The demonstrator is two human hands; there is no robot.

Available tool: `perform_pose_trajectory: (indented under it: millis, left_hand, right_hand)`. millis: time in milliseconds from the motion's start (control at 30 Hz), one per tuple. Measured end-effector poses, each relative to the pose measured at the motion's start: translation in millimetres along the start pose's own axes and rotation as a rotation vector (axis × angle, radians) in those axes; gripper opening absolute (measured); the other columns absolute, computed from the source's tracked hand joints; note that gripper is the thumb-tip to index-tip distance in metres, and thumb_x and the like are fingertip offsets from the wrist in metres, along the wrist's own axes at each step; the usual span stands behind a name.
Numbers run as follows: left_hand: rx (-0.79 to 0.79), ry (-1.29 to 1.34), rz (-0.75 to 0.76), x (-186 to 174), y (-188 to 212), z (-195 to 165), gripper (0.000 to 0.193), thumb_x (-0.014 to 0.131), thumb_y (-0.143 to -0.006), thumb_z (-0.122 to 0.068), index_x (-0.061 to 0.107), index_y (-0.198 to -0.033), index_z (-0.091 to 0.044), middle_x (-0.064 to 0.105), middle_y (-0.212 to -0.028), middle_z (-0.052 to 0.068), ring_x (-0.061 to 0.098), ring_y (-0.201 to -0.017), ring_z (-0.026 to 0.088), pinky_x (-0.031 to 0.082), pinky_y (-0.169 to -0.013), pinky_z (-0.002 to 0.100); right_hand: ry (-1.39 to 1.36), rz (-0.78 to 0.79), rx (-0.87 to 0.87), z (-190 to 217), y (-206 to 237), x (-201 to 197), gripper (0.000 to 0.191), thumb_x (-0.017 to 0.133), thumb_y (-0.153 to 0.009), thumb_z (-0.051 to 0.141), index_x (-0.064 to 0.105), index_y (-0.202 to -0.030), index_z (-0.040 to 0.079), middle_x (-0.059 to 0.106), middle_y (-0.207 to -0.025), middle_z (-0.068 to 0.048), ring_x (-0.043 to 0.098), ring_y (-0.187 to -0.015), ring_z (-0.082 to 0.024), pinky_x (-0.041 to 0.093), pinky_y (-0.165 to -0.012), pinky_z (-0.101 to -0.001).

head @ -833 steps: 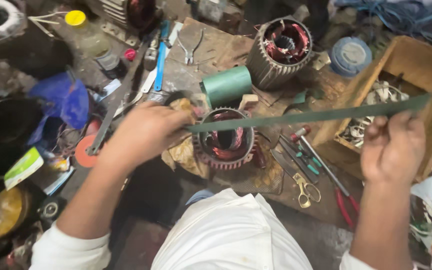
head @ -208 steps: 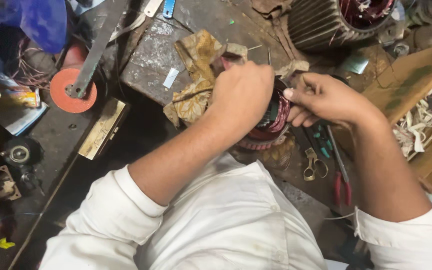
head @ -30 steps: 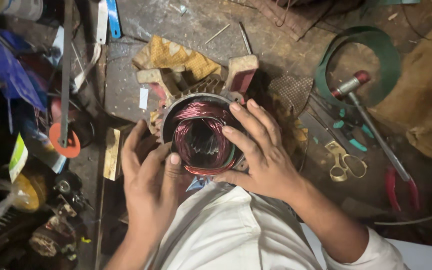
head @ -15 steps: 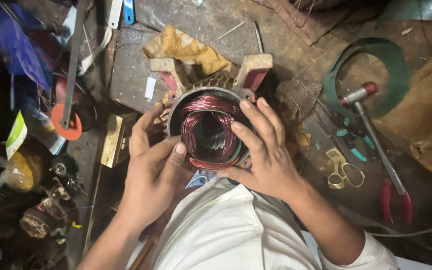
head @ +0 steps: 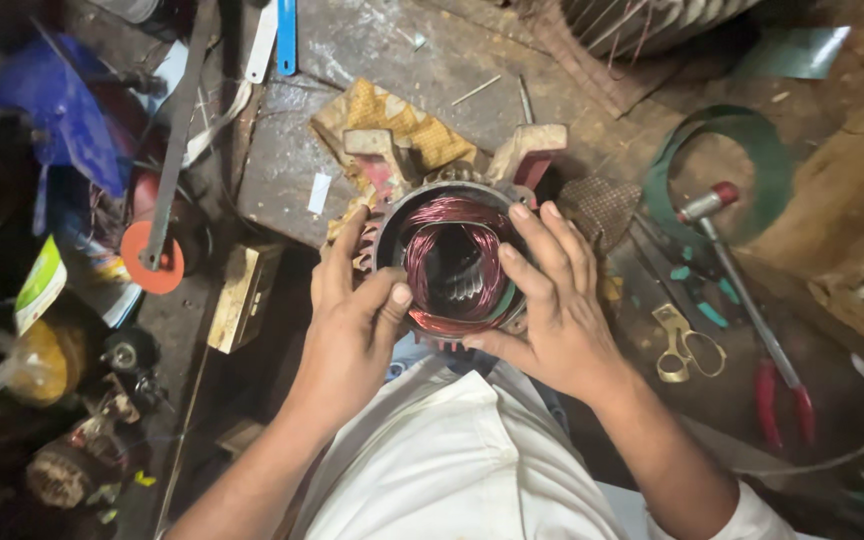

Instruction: The person works on a motor stator, using a hammer to tap the copper windings and then cutting a green insulating sheet with scissors. They insert the cut sheet into the stator and continue tapping the windings to secure them.

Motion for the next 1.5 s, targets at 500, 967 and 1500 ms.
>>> perform_pose_trajectory:
  millis: [500, 967, 1500]
  left_hand:
    - [0.786, -0.012, -0.183, -19, 43, -2, 0.041, 0.070, -0.087, -0.016, 0.070, -0.127, -0.008, 0.064, -0.117, 0.006, 0.061, -0.110, 0.026, 0.052, -0.091, 0.040]
    - [1.007, 0.180, -0.351, 14, 24, 54, 0.038, 0.077, -0.095, -0.020, 0.071, -0.133, -0.022, 0.057, -0.125, -0.009, 0.050, -0.115, 0.012, 0.049, -0.083, 0.023]
    - [1.017, 0.281, -0.457, 22, 24, 63, 0.030, 0.080, -0.093, -0.016, 0.066, -0.118, -0.024, 0.056, -0.128, -0.009, 0.047, -0.119, 0.014, 0.045, -0.090, 0.026]
  right_hand:
    - [0.147, -0.126, 0.544, 51, 13, 4, 0.027, 0.063, -0.102, 0.017, 0.071, -0.122, 0.000, 0.047, -0.155, -0.019, 0.047, -0.142, -0.034, 0.044, -0.114, -0.0430]
    - [0.198, -0.163, 0.825, 56, 2, 28, 0.027, 0.055, -0.103, 0.008, 0.068, -0.124, -0.002, 0.036, -0.164, -0.021, 0.043, -0.147, -0.034, 0.033, -0.121, -0.0444]
    - [-0.481, -0.349, 0.992, 31, 14, 40, 0.037, 0.049, -0.101, 0.004, 0.058, -0.135, -0.007, 0.014, -0.177, -0.015, 0.018, -0.163, -0.030, 0.019, -0.127, -0.0414]
Point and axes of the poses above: each hand's wrist, its own y-axis away from the middle knuckle, its own x-axis out of the palm, z = x × y, the point moved 9 cm from there along -y, towards the middle knuckle
